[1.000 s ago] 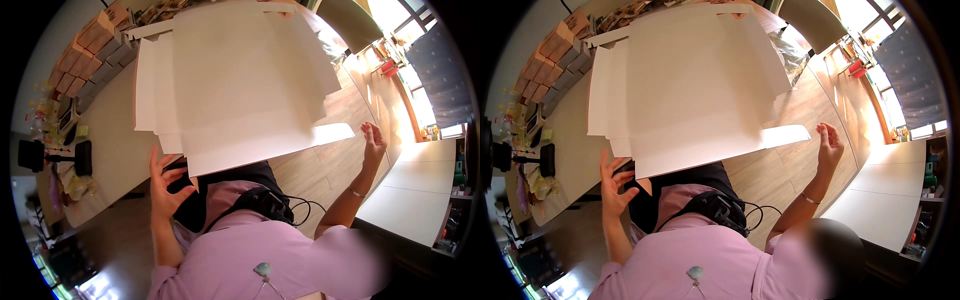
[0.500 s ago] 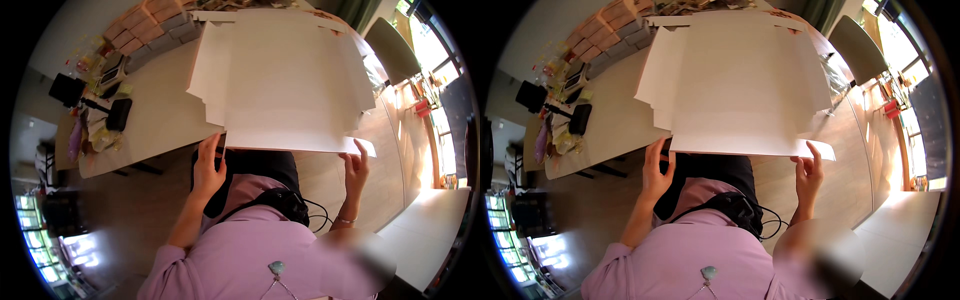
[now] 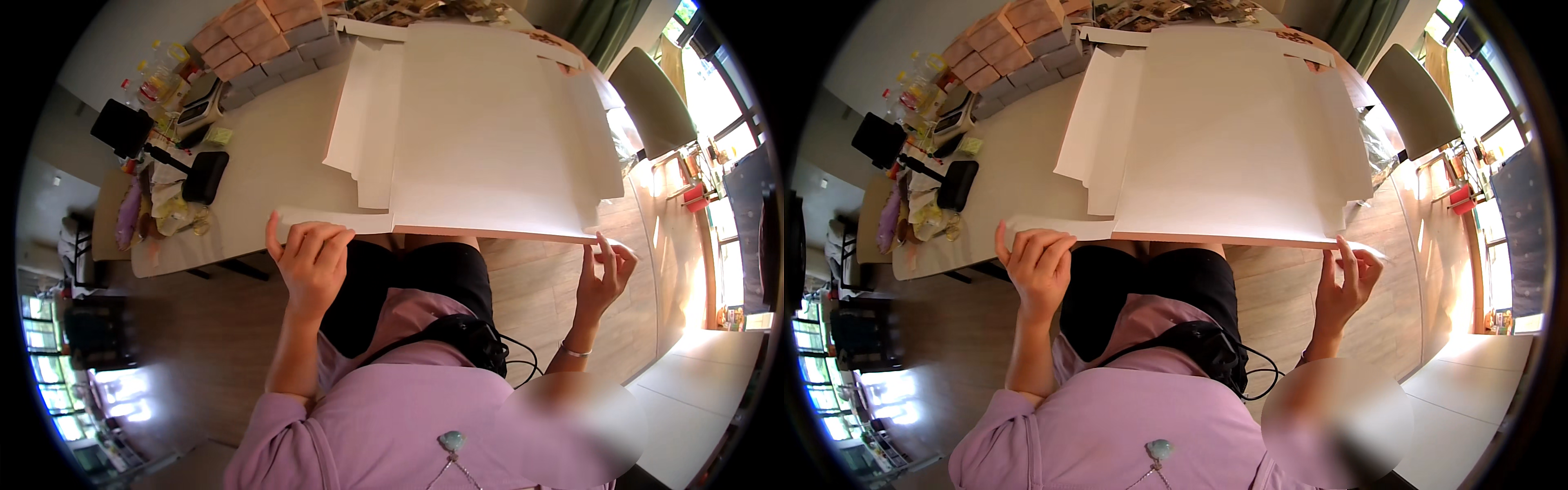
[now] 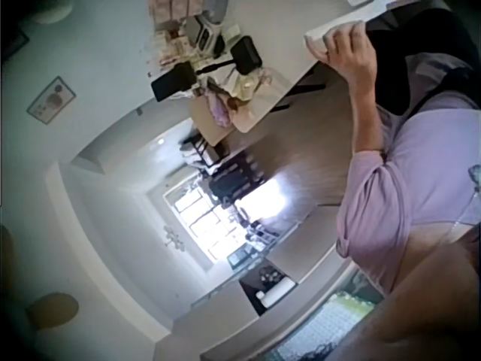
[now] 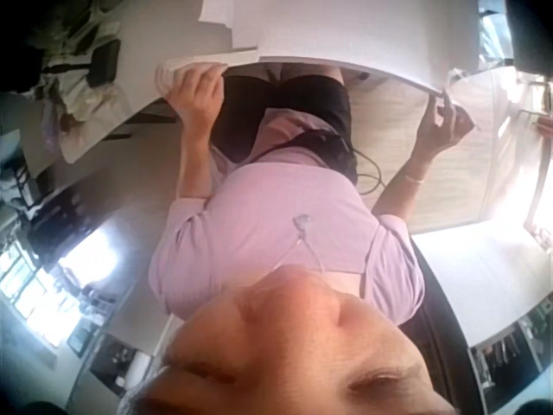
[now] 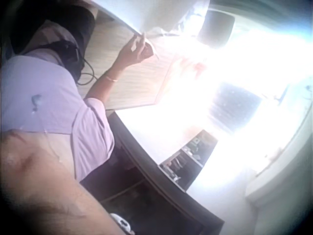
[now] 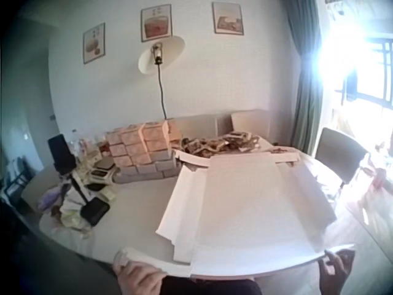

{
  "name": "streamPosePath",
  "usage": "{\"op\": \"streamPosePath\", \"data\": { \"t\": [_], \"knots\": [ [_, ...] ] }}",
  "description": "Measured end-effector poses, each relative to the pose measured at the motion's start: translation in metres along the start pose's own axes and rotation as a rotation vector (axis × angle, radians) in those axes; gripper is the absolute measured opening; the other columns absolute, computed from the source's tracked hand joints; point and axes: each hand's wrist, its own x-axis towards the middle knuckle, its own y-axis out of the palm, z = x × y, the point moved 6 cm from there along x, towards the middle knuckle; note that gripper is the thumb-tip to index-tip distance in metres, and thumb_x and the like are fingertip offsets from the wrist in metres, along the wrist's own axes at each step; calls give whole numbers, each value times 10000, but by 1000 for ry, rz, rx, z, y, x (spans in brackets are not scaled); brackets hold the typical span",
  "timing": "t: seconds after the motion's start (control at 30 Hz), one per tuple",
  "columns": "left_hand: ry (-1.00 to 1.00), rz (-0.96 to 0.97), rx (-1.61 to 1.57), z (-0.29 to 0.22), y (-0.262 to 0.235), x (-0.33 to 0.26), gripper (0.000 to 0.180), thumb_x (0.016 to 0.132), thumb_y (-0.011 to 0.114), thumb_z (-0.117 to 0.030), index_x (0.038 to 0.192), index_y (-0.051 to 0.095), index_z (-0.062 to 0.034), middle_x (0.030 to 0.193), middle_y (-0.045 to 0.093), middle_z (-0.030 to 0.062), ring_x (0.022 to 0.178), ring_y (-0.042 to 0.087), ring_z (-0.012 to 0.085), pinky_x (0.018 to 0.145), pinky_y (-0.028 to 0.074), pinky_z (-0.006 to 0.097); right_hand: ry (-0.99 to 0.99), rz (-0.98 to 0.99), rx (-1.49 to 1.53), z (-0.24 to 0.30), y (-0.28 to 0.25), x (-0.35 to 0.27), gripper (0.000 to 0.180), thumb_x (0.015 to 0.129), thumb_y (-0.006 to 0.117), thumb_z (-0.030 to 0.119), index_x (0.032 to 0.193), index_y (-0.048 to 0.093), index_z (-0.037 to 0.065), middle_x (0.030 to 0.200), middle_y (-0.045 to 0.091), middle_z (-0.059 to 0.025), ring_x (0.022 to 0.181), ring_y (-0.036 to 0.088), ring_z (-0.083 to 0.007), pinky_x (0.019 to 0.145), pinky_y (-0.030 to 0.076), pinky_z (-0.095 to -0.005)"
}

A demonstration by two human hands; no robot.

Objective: The person assembles a pink cardboard box by folding the side flaps and securing them into place. They then pick up a matching pink lid with a geometric pattern and place it on top of the assembled box base.

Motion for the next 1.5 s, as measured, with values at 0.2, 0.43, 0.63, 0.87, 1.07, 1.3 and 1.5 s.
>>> {"op": "streamPosePath", "data": {
  "t": [0.2,0.43,0.63,0.87,1.07,1.3,1.5],
  "knots": [
    [50,-113,89,27,43,-24,218,801,758,-58,949,694,-204,990,647,-56,1020,639,176,1186,220,637,53,39,248,14,20,-14,403,852,724,-82,1220,723,82,1224,657,-119,847,668,-138,530,506,-233],
    [121,-311,-193,12,68,-53,209,842,796,-184,1016,704,-254,1212,618,-33,1159,591,196,1184,197,669,-133,-15,234,38,30,-24,338,849,772,-44,1160,758,88,1266,593,-148,823,659,-152,670,556,-259],
    [259,-280,-47,-3,82,-29,197,836,820,-326,1019,747,-312,1092,660,-120,1090,604,118,1190,216,620,-179,-67,162,37,34,-25,365,820,810,-18,1162,760,96,1089,568,-85,723,629,-140,607,533,-259],
    [426,-173,-174,-35,88,-11,241,799,827,-231,1034,788,-201,1036,685,-89,924,619,123,1002,469,419,-339,-9,167,78,44,-19,330,772,818,-21,1072,785,111,1022,621,-48,744,668,-157,600,542,-287],
    [406,-127,-316,-40,93,5,251,774,805,-123,1025,787,-123,997,697,-35,858,608,141,858,547,359,-291,-57,108,71,49,-13,266,774,858,103,1026,790,154,1037,648,-23,826,679,-156,695,521,-311],
    [329,-53,-432,-42,104,-2,217,773,796,-94,986,778,-129,910,684,-34,813,598,167,879,544,380,-283,43,81,72,49,-21,229,763,872,215,958,762,170,953,650,18,778,648,-137,724,487,-312],
    [281,-29,-483,-43,102,9,194,759,776,-71,947,759,-116,841,660,-18,751,571,202,714,501,352,-263,81,94,73,50,-17,202,771,854,231,921,740,157,901,634,27,726,618,-151,704,445,-312]
  ]
}}
